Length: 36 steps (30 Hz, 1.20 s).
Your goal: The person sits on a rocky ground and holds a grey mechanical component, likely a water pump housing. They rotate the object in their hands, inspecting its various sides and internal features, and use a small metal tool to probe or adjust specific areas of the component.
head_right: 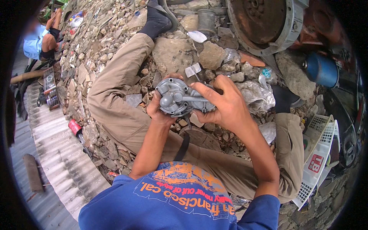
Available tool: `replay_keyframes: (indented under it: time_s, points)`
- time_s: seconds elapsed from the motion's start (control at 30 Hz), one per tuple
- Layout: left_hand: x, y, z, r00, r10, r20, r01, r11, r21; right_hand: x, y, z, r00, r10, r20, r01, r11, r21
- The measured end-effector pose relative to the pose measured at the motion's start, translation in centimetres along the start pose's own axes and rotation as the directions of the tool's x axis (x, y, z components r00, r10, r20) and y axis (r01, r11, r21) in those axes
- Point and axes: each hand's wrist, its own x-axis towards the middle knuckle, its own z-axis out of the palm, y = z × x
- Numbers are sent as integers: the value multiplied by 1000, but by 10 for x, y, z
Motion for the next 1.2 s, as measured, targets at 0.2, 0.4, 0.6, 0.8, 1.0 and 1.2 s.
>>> replay_keyframes:
  time_s: [0.2,0.4,0.6,0.8,1.0,1.2]
  points:
    - [-2,5,4,1000,-14,-10,15,999,46,-2,-1,-7,1000,-29,13,29,999,-15]
    - [-2,7,3,998,-38,45,35,997,71,-2,-2,-9,998,-61,-6,61,998,18]
    - [-2,8,3,997,-65,50,61,995,76,-1,-2,-11,998,-67,-10,67,998,15]
    - [-2,4,8,996,-81,42,83,996,-35,3,-6,-17,1000,-29,5,29,1000,1]
    - [0,7,-1,965,-180,190,188,982,-25,6,-4,-23,1000,-2,20,2,1000,-8]
    - [-1,9,6,968,-204,146,207,978,-9,6,-2,-25,999,26,37,-26,1000,3]
